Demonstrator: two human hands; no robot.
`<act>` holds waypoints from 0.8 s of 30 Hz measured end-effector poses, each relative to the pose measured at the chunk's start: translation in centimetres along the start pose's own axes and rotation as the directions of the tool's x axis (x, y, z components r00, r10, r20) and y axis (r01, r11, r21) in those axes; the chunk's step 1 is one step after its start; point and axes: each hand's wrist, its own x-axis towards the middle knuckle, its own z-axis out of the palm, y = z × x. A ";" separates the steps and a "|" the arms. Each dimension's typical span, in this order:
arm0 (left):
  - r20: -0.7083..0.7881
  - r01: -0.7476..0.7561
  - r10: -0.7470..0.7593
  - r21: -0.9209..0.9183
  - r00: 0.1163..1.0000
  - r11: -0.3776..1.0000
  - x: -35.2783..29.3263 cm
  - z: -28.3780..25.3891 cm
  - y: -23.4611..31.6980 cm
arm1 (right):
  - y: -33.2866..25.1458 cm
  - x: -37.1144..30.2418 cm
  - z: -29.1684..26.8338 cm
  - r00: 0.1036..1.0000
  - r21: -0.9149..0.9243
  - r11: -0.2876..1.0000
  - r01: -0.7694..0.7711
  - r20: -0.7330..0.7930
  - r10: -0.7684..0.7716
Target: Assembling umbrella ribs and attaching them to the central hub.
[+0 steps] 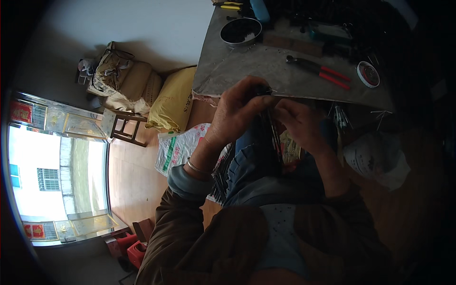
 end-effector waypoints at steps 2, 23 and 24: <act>0.026 0.008 -0.008 0.011 1.000 1.000 -0.1 -0.4 0.1 | -0.1 0.0 -0.1 0.997 0.065 0.997 -0.043 0.072 0.038; 0.250 -0.102 0.221 -0.415 0.943 0.904 0.1 -0.3 -2.9 | 0.8 0.8 0.5 0.972 0.238 0.945 -0.223 0.134 0.195; 0.226 -0.108 0.224 -0.436 0.948 0.893 0.1 -0.2 -3.2 | 0.7 0.9 0.6 0.971 0.229 0.947 -0.224 0.138 0.196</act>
